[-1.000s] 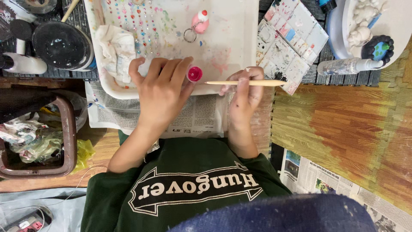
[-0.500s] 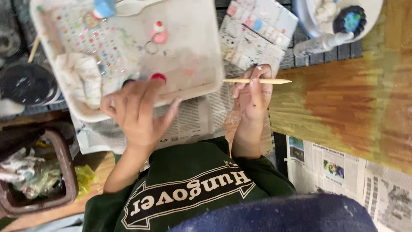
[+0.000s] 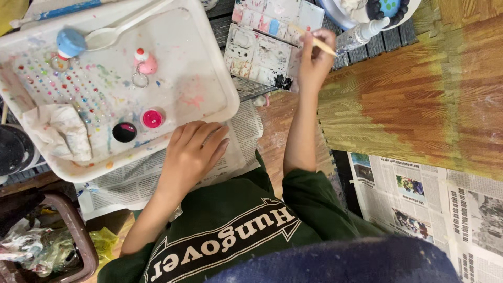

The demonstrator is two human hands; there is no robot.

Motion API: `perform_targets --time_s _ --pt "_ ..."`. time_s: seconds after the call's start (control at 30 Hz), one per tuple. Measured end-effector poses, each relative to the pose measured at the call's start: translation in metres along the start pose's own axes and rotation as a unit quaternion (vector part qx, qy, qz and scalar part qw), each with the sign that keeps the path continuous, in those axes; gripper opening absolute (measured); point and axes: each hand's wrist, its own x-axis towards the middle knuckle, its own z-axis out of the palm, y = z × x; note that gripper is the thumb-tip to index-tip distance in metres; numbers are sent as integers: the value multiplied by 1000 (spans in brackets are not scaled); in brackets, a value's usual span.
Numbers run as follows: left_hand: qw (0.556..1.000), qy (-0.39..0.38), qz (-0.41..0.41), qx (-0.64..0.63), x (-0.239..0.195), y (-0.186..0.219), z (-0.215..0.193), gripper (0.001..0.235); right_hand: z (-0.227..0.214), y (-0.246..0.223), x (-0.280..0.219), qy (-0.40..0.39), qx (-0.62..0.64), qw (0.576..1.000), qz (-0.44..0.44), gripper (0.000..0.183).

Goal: The person paints small figurines using a brush and various paint colors. They mix paints on a palette, apply paint to the figurines, and occasionally clean the brush in a water container.

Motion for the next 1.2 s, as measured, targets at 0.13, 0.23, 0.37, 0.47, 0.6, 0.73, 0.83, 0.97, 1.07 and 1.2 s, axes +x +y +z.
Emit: perform_targets --time_s 0.13,0.23,0.37,0.47,0.6,0.73,0.83,0.97,1.07,1.2 --pt "1000 11 -7 -6 -2 -1 2 30 7 19 18 -14 -1 1000 -15 10" --pt "1000 12 -10 -12 -3 -1 3 30 9 22 23 -38 -13 999 0 9" --pt "999 12 -17 -27 -5 -3 2 32 10 16 23 -34 -28 999 -19 10" --pt "1000 5 -16 -26 -6 -5 2 32 11 12 22 -73 -26 997 -26 9" --pt "999 19 -31 -33 -9 -5 4 31 11 13 23 -60 -51 997 -18 9" --pt "998 29 -38 -42 -10 -6 6 32 11 14 25 -60 -87 991 -81 11" --pt "998 33 -39 -46 -11 -7 7 32 11 13 24 -60 -107 991 -44 12" --pt "997 38 -33 -50 -12 -9 8 33 11 10 26 -51 -110 988 -100 11" --pt "997 31 -40 -56 -13 -8 8 33 12 8 27 -68 -81 994 5 12" --pt "997 36 -39 -56 -14 -9 8 34 12 8 25 -42 -137 987 -78 9"
